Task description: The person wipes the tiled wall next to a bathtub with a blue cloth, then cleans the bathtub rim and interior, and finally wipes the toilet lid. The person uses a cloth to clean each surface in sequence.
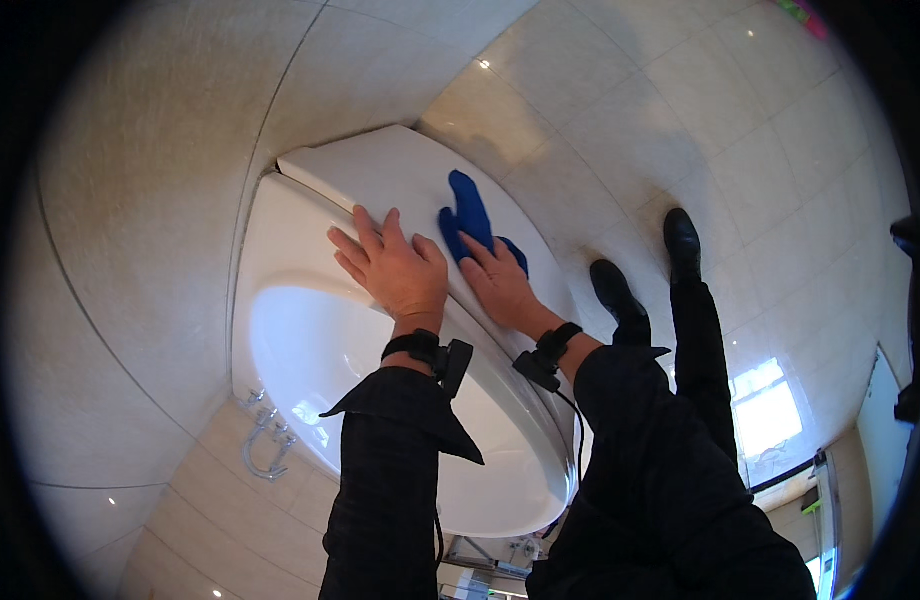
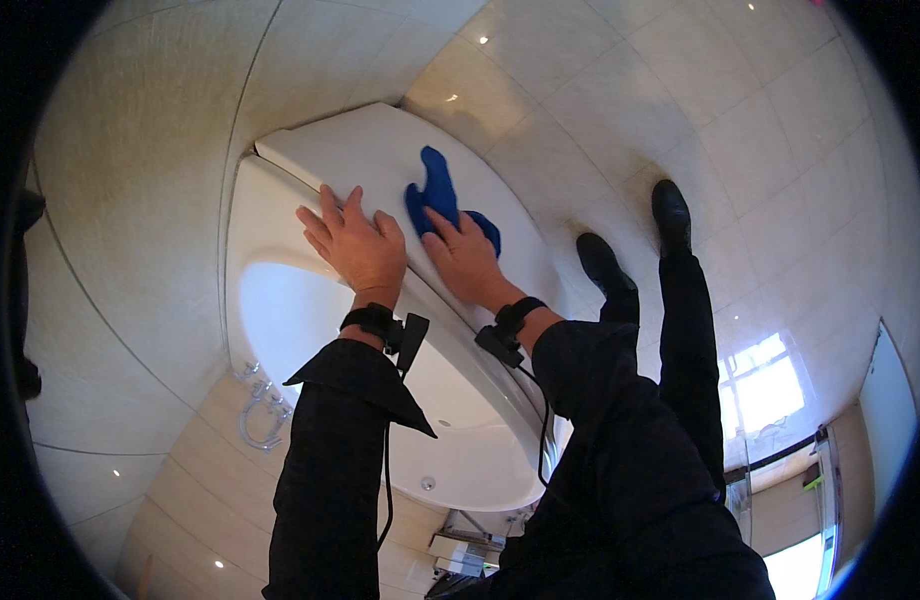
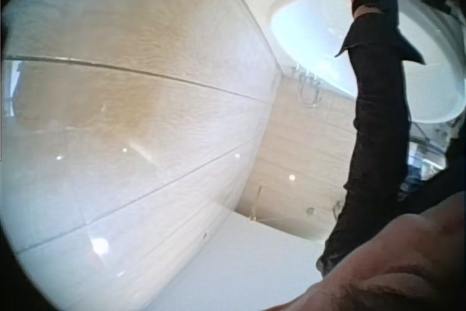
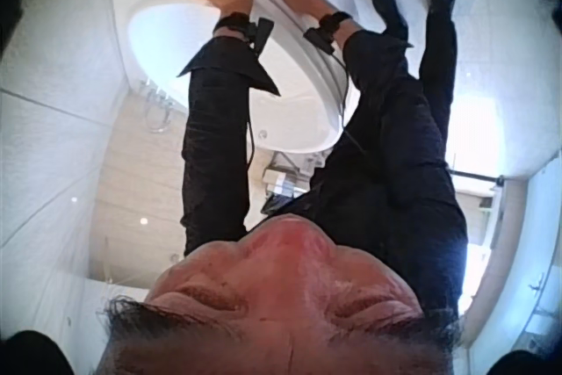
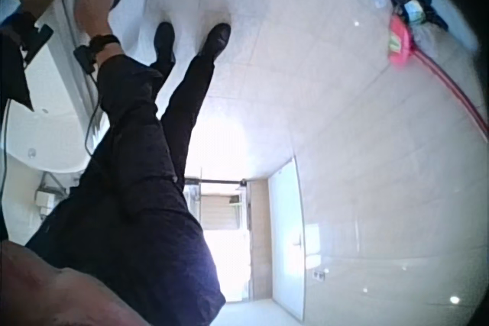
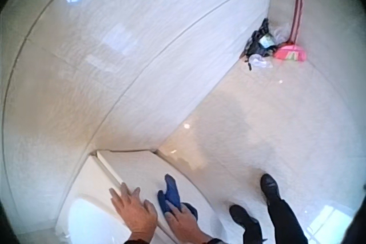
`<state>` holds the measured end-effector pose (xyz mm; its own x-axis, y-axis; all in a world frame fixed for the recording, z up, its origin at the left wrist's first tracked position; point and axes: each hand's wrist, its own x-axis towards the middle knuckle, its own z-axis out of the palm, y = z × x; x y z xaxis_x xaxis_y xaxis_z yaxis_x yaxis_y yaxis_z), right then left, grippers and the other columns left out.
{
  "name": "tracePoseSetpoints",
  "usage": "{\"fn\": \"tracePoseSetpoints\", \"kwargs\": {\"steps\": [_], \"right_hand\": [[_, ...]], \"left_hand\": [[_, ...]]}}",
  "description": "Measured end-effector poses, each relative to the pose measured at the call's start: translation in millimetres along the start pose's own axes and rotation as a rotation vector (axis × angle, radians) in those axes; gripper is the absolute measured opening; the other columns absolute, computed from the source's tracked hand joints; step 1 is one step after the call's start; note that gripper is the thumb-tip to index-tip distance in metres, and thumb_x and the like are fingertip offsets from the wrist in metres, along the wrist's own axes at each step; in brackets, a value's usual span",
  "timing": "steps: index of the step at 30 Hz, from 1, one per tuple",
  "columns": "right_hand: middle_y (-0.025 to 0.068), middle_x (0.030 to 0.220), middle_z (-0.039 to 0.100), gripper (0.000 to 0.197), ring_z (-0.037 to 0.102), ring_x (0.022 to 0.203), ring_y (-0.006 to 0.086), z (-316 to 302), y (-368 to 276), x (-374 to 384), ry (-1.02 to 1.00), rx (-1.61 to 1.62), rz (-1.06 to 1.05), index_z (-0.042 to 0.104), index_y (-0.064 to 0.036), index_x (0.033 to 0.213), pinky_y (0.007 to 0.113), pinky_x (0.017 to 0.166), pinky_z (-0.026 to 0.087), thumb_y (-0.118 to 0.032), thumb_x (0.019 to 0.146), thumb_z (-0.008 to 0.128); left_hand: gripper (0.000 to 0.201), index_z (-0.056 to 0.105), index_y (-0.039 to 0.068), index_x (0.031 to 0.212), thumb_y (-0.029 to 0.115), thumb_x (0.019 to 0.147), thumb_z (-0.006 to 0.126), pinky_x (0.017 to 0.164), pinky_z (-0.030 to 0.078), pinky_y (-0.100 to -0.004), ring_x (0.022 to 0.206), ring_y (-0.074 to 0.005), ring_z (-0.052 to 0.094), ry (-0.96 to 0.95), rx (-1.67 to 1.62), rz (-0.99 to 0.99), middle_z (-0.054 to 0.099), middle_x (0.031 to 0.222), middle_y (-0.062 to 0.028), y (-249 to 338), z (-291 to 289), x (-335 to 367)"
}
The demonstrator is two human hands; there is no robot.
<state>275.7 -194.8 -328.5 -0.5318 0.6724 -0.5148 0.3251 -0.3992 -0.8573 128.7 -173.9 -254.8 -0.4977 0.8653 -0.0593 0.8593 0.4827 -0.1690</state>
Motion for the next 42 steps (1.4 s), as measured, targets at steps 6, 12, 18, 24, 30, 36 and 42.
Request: {"fn": "tracePoseSetpoints", "kwargs": {"steps": [6, 12, 18, 24, 30, 36, 42], "right_hand": [[0.0349, 0.148, 0.051, 0.059, 0.05, 0.137, 0.0516, 1, 38, -21, 0.045, 0.018, 0.222, 0.047, -0.0093, 0.16, 0.049, 0.119, 0.039, -0.041, 0.111, 0.05], [0.0332, 0.147, 0.051, 0.055, 0.052, 0.132, 0.0501, -4, 11, -75, -0.006, 0.015, 0.139, 0.05, -0.0029, 0.155, 0.052, 0.115, 0.041, -0.033, 0.109, 0.051], [0.0279, 0.141, 0.058, 0.044, 0.056, 0.125, 0.0459, -10, -21, 11, -0.051, 0.218, -0.307, 0.057, -0.0031, 0.146, 0.049, 0.109, 0.046, -0.019, 0.105, 0.055], [0.0306, 0.148, 0.056, 0.039, 0.061, 0.116, 0.0486, 2, 9, 87, -0.075, 0.084, -0.15, 0.059, -0.003, 0.137, 0.051, 0.105, 0.05, -0.023, 0.104, 0.056], [0.0344, 0.153, 0.051, 0.026, 0.059, 0.117, 0.0587, -3, 135, 72, -0.097, -0.409, -0.219, 0.059, -0.0069, 0.126, 0.059, 0.103, 0.052, -0.019, 0.105, 0.051], [0.0295, 0.142, 0.055, 0.033, 0.053, 0.127, 0.0476, -19, 13, 35, -0.134, 0.199, 0.185, 0.061, -0.0009, 0.131, 0.05, 0.115, 0.042, -0.021, 0.107, 0.054], [0.0236, 0.134, 0.059, 0.038, 0.054, 0.12, 0.0434, 8, -66, 128, -0.372, 0.447, -0.276, 0.063, 0.0009, 0.138, 0.048, 0.113, 0.039, -0.024, 0.111, 0.053]], "left_hand": [[0.032, 0.079, 0.007, 0.11, 0.017, 0.083, 0.066, 0.129, 0.01, -0.0684, 0.155, -0.0426, 0.037, -0.044, -0.089, 0.234, 0.066, 0.143, -0.0132, -1, -4, 6], [0.017, 0.08, 0.01, 0.083, 0.02, 0.084, 0.066, 0.13, 0.015, -0.0628, 0.123, -0.0313, 0.07, -0.144, -0.235, 0.405, 0.081, 0.094, -0.0049, 0, -18, 4], [0.013, 0.078, 0.01, 0.082, 0.015, 0.08, 0.066, 0.127, 0.028, -0.0582, 0.103, -0.0256, 0.075, -0.063, -0.352, 0.405, 0.08, 0.095, -0.0058, -2, -19, 5], [0.013, 0.077, 0.011, 0.084, 0.006, 0.077, 0.067, 0.124, 0.033, -0.0555, 0.099, -0.0215, 0.074, 0.003, -0.369, 0.367, 0.079, 0.094, -0.0036, -7, -16, -1], [0.011, 0.075, 0.011, 0.08, 0.006, 0.075, 0.066, 0.121, 0.035, -0.0563, 0.096, -0.0232, 0.074, -0.043, -0.392, 0.411, 0.078, 0.09, -0.0053, 8, -21, 7], [0.01, 0.072, 0.011, 0.075, 0.008, 0.074, 0.063, 0.119, 0.035, -0.0554, 0.095, -0.0249, 0.075, -0.045, -0.412, 0.348, 0.075, 0.083, -0.0056, -10, -21, 0], [0.008, 0.071, 0.01, 0.075, 0.011, 0.071, 0.064, 0.119, 0.036, -0.0507, 0.091, -0.0252, 0.072, -0.143, -0.429, 0.315, 0.073, 0.084, -0.0081, -8, -25, 2]]}}
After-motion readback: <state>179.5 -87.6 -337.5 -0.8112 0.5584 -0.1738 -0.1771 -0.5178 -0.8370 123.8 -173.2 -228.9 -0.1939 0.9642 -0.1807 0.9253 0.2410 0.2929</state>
